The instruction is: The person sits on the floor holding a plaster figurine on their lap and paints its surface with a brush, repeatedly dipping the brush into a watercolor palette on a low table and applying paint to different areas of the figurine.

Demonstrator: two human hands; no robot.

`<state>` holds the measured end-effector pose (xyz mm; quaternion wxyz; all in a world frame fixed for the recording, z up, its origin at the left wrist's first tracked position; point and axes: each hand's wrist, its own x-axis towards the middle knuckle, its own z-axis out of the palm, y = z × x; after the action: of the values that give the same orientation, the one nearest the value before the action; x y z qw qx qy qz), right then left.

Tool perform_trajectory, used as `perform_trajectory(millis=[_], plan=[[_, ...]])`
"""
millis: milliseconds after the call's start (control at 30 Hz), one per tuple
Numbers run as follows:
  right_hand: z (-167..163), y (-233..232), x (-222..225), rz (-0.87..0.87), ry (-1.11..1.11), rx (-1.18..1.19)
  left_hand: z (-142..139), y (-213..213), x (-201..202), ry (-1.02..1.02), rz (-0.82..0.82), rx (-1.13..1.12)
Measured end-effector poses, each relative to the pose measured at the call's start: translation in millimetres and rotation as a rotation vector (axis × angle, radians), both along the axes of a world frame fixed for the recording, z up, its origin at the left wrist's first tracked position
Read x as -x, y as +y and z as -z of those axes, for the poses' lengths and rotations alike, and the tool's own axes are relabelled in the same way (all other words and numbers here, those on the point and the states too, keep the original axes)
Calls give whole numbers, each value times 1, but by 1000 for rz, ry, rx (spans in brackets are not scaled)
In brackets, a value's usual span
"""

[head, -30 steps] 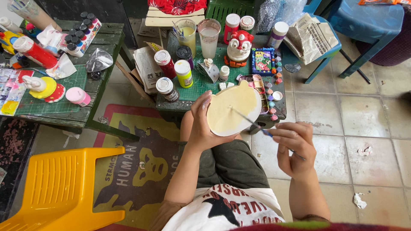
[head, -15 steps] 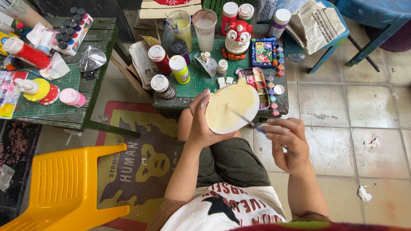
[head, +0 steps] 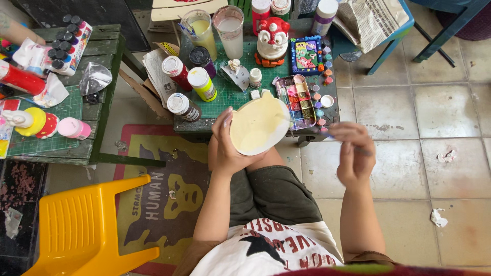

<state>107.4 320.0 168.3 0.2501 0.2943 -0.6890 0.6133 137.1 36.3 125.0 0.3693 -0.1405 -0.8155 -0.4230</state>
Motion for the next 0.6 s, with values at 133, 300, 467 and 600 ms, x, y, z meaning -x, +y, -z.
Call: perform_trajectory(millis=[133,300,467,600], plan=[[49,20,62,316,-153,-80,4,-16,-1,-10,-78,-7],[111,14,134,345,-134,-450,8,-30,-9,-36,-175,-29],[135,2,182,292,-30,-629,14,-43,-16,-72,-211,-14],[134,-11,200,340,-21,-762,21,-51,-17,-109,-193,-73]])
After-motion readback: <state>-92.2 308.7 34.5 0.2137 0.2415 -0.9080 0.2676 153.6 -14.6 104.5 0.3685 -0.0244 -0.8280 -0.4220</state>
